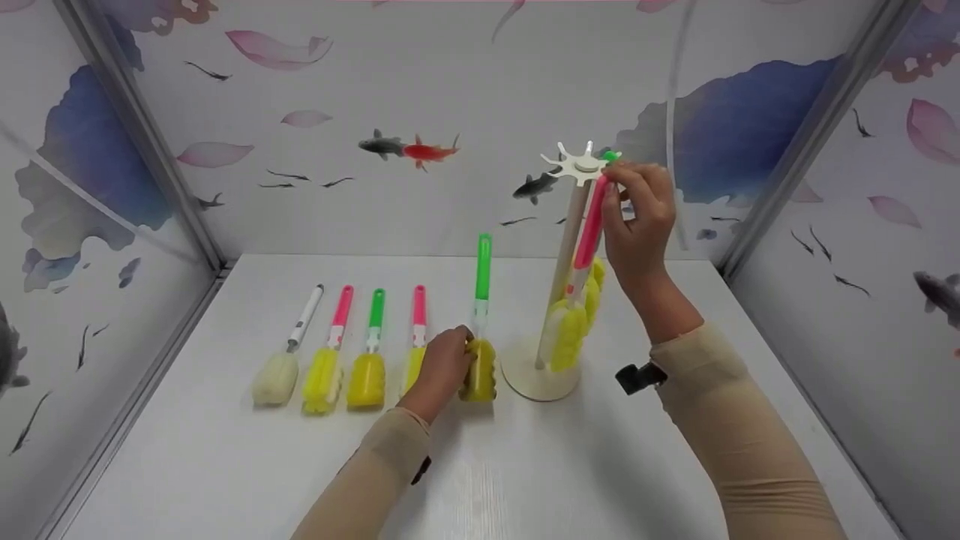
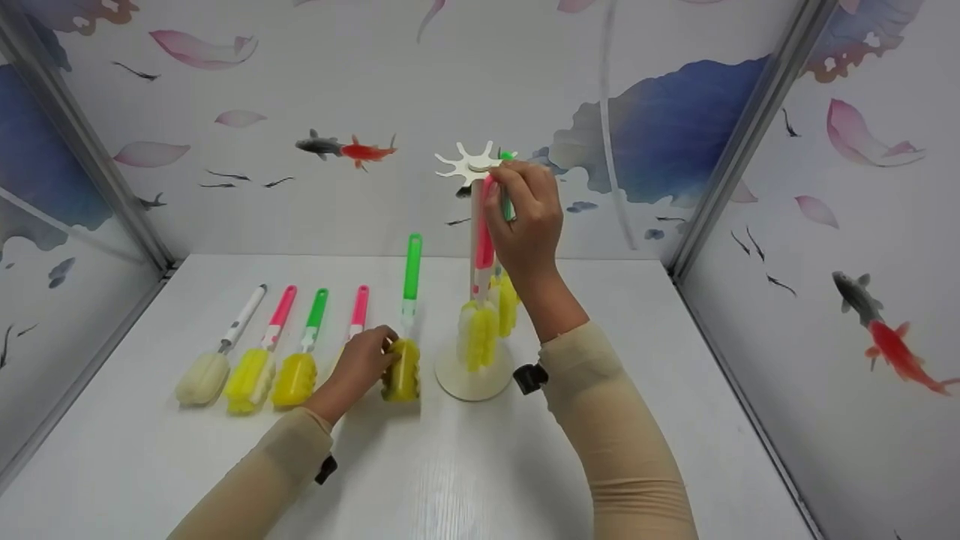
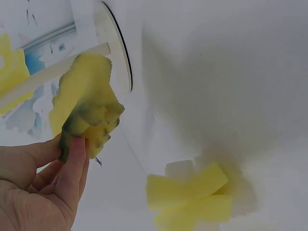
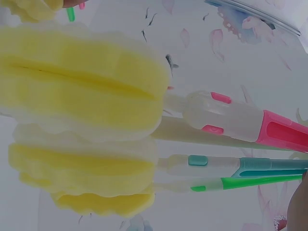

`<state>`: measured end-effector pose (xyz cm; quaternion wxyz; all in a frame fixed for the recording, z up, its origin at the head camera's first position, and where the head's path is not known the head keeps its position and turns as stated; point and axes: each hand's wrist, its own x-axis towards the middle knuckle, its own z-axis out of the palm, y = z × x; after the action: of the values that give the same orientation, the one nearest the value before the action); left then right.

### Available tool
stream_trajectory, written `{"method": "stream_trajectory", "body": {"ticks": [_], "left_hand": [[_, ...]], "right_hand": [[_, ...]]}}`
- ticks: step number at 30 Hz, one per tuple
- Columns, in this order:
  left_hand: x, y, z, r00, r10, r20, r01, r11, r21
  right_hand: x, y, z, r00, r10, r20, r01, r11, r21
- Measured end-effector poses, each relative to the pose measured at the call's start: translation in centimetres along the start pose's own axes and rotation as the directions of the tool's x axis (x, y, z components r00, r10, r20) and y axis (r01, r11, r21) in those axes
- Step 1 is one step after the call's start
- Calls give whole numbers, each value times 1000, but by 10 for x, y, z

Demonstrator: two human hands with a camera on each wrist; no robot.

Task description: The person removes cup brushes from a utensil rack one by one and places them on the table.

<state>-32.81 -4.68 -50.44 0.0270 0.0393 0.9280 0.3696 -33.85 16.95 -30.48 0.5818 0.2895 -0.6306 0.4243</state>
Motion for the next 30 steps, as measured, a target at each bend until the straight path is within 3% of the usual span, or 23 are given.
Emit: {"method": "stream_trajectory", "body": {"ticks": [6,15,24,30], "left_hand": [[3,-7,1,1000,1,9,-1,1000,-3],[7,-13,4,995,-68,74,70,997,-17],[7,-19,9,990,-107,91,109,994,-17],[7,-21,10,985,-133,111,141,988,-61]], "right_hand": [[0,1,0,1000,-11,-7,11,1000,-1],[-1,-1,0,1000,6,5,-6,1000,-7],[-8,19,0,1000,17,12,-17,999,-33],[-3,6,-1,1000,7,14,-7,1000,-21]]}}
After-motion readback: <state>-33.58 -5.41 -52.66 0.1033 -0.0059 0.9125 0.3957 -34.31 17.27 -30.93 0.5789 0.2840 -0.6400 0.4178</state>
